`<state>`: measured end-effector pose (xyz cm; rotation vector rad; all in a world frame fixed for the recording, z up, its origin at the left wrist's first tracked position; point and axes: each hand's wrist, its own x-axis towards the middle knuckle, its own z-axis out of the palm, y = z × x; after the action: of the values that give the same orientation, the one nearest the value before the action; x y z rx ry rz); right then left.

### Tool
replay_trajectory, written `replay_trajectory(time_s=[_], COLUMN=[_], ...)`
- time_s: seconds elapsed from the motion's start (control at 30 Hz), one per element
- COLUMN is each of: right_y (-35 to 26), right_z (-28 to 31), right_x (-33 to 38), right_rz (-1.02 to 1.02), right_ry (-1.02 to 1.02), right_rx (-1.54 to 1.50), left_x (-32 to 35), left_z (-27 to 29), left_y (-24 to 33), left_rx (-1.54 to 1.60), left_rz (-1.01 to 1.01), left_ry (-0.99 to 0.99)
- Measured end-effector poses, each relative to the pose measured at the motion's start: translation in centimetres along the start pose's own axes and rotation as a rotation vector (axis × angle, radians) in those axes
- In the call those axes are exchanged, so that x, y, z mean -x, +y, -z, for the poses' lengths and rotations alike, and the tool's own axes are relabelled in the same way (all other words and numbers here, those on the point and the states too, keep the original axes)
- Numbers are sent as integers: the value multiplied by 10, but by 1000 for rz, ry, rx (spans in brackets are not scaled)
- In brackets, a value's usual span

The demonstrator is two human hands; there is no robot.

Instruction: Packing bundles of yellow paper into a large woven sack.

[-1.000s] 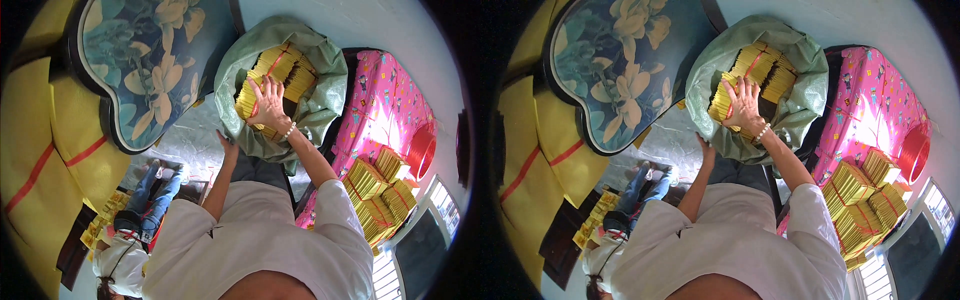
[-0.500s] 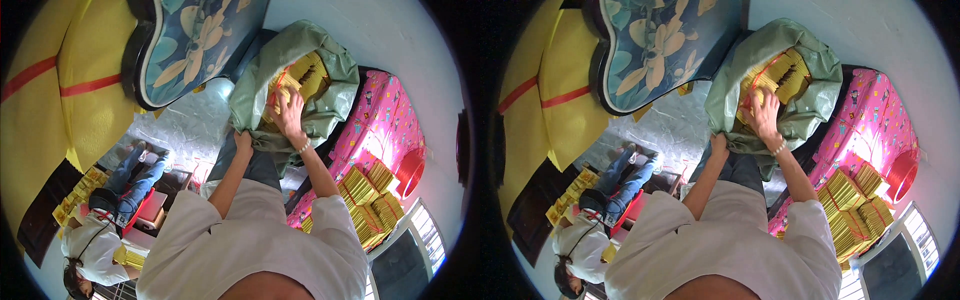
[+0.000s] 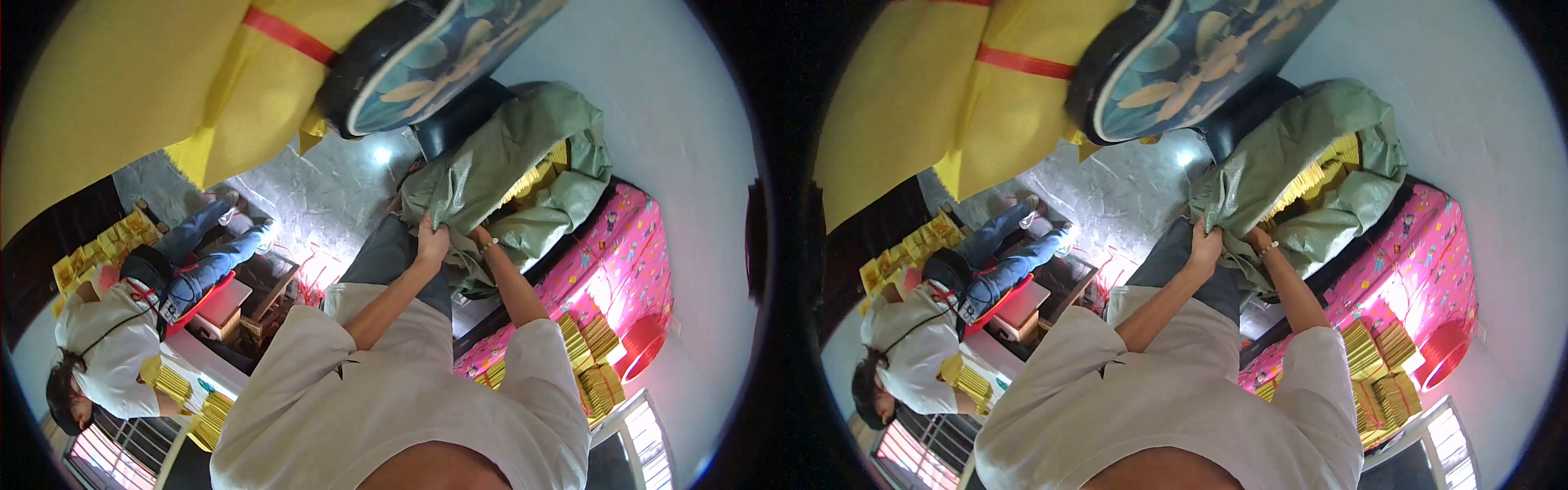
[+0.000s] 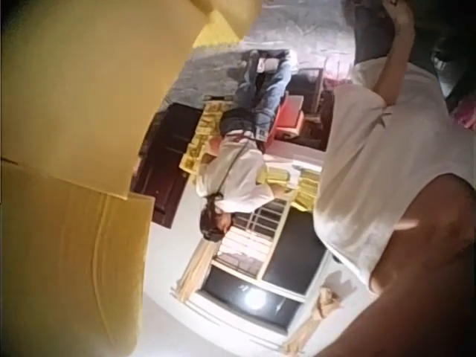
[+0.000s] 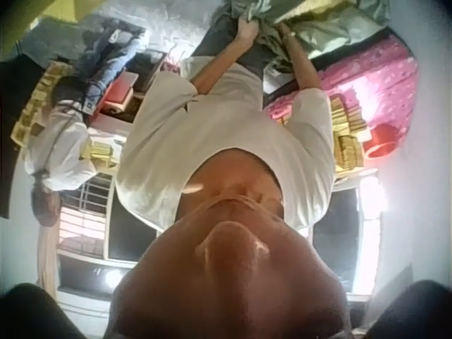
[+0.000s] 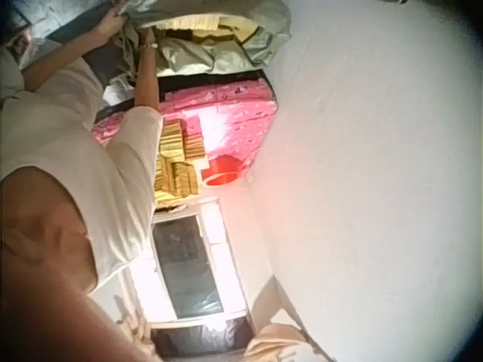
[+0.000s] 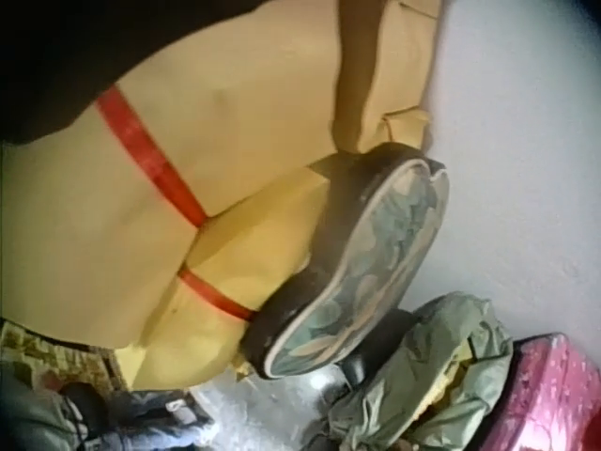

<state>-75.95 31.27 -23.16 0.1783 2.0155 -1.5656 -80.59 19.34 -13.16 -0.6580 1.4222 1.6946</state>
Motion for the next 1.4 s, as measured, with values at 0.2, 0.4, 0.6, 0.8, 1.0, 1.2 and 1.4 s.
replay_trajectory(time_s=[0.2, 0.4, 0.6, 0.8, 1.0, 1.2, 1.4], right_y=[47, 59, 121, 148, 64, 152, 162], right_z=[2, -13, -9, -11, -3, -65, -56], right_x=[-6, -78, -57, -43, -34, -63, -66], right_rz=[-32, -73, -191, -261, -200, -66, -621], right_ry=[-27, -6, 91, 149, 23, 556, 150], right_rx=[59, 106, 77, 130, 574, 802, 681], left_x=[-6, -58, -29, -33, -34, -6, -7], left_z=[-16, -5, 15, -23, 30, 7, 3], left_y=[11, 22, 18, -39, -39, -28, -6], left_rx=[-49, 51, 66, -20, 137, 74, -61], left_rz=[-134, -316, -188, 157, 349, 288, 324], left_ry=[-27, -16, -107, 35, 104, -47, -195])
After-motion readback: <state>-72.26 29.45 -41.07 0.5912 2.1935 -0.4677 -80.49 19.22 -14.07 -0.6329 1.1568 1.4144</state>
